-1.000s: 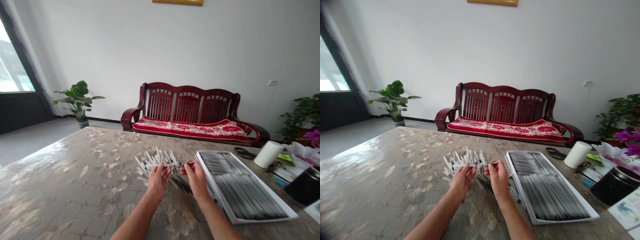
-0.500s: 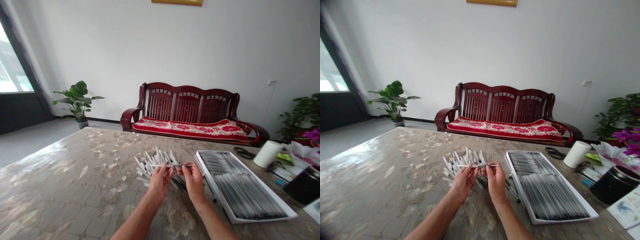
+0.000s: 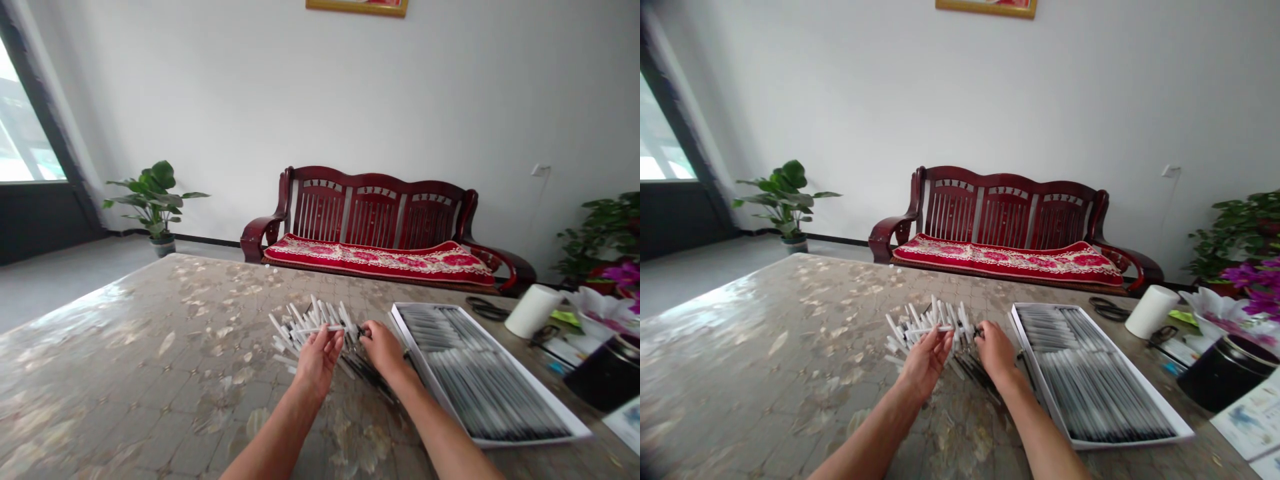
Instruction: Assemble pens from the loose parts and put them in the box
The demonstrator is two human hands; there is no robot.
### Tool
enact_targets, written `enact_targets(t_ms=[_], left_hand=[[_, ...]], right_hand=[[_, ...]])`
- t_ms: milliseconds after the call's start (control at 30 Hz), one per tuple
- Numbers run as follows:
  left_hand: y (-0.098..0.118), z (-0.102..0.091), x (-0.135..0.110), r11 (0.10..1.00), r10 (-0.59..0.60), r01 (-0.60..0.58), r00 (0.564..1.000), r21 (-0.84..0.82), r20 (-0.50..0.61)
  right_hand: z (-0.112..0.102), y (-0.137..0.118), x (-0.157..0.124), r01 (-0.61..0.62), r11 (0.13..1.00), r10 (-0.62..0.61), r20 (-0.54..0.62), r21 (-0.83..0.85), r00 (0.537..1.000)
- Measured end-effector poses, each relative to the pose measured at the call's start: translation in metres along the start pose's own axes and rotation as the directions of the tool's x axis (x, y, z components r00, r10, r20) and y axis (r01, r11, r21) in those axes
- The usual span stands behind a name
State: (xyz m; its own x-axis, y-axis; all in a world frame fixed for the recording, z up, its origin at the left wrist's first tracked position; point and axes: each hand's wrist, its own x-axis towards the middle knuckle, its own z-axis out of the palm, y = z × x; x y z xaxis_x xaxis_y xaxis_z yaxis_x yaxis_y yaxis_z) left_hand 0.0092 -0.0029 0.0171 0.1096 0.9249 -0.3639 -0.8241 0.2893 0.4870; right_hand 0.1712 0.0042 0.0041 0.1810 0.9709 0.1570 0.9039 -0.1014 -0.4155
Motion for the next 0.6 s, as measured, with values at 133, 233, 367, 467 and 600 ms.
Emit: enact_targets(t_ms=[133,233,367,467,600], left_hand=[[-0.002,-0.001,-0.001,0.998,0.028,-0.028,1.000,0.048,0.001],[-0.004,-0.002,-0.001,0.995,0.044,-0.044,0.999,0.085,0.001],[-0.011,-0.005,-0.001,0.986,0.063,-0.067,0.997,0.151,0.032],[-0.018,-0.007,-0.002,0.980,0.057,-0.067,0.997,0.187,0.060],[-0.023,-0.009,-0.003,0.976,0.057,-0.074,0.995,0.207,0.086]], right_hand=[[0.003,-0.004,0.000,0.048,0.998,-0.050,-0.022,-0.047,0.999],[0.000,-0.002,-0.004,0.054,0.995,-0.049,-0.060,0.078,0.997],[-0.008,0.000,-0.022,0.003,0.903,0.010,-0.027,0.430,1.000],[-0.011,0.000,-0.039,-0.017,0.831,0.033,-0.019,0.556,0.999],[-0.004,0.002,-0.050,0.046,0.761,0.013,-0.087,0.647,0.996]])
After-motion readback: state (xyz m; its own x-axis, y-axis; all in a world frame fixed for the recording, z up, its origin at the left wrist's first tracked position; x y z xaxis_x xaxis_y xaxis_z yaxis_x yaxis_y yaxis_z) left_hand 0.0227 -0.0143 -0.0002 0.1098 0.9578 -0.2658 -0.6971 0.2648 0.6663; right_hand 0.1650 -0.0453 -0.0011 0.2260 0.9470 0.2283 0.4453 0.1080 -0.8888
